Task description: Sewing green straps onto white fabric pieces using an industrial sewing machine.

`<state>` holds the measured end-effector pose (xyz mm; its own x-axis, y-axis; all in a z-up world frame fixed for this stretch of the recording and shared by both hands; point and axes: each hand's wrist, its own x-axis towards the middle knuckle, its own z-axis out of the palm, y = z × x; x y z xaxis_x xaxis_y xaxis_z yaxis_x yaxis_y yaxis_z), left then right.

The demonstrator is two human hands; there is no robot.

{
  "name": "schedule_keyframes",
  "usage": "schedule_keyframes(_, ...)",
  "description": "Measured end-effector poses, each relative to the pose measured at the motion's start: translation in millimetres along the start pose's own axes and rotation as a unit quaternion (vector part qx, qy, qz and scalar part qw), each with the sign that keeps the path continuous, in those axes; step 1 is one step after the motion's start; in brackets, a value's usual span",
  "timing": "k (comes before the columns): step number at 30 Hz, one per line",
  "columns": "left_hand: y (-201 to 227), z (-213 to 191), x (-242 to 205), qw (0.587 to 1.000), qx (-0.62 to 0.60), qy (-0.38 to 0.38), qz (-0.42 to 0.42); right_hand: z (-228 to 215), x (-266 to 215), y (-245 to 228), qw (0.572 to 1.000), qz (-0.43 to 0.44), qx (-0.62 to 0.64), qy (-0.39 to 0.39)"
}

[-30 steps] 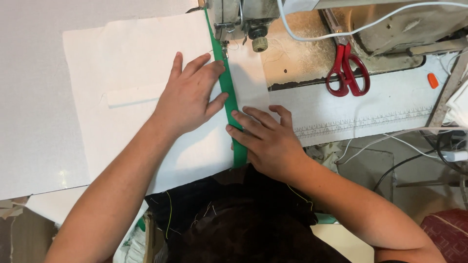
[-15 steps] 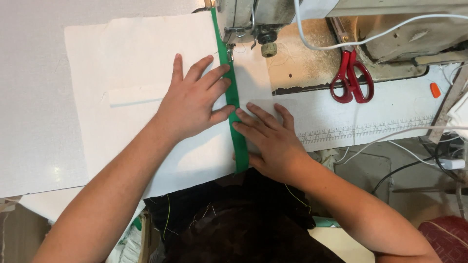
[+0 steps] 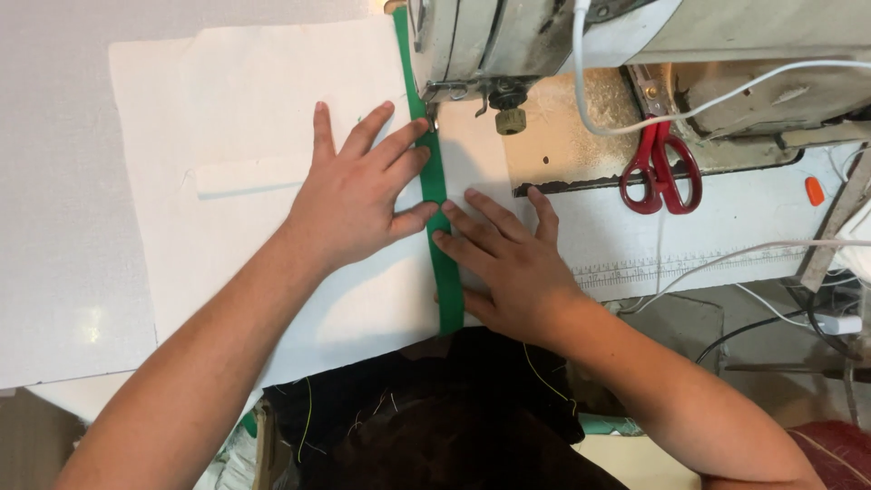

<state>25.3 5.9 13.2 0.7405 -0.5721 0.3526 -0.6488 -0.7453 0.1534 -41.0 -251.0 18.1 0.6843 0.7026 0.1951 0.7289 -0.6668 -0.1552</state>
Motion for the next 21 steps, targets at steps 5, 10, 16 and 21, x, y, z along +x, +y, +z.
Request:
schedule_keyframes(5,-14.3,10.0,7.1,1.000,0.020,0.014,0.012,0.7,10.3,10.5,0.999,-0.016,-0.018,0.021)
schedule_keyframes(10,-18.4,10.3,14.7,0.995,-0.010,-0.086,-0.049,-7.2,18.3,6.9,0.997,0.038,0.035,-0.063)
schedule_keyframes(16,12.4,-18.3,3.1,0.991,0.014,-0.094,-0.092,-5.0,0.2,-12.5,0.998,0.022,0.007,-0.065)
schedule_keyframes(21,38.0,-34.7,-40.6,0.989,-0.037,-0.078,-0.118,-46.5,-11.5,-8.7,0.986,0.041,0.153,0.046)
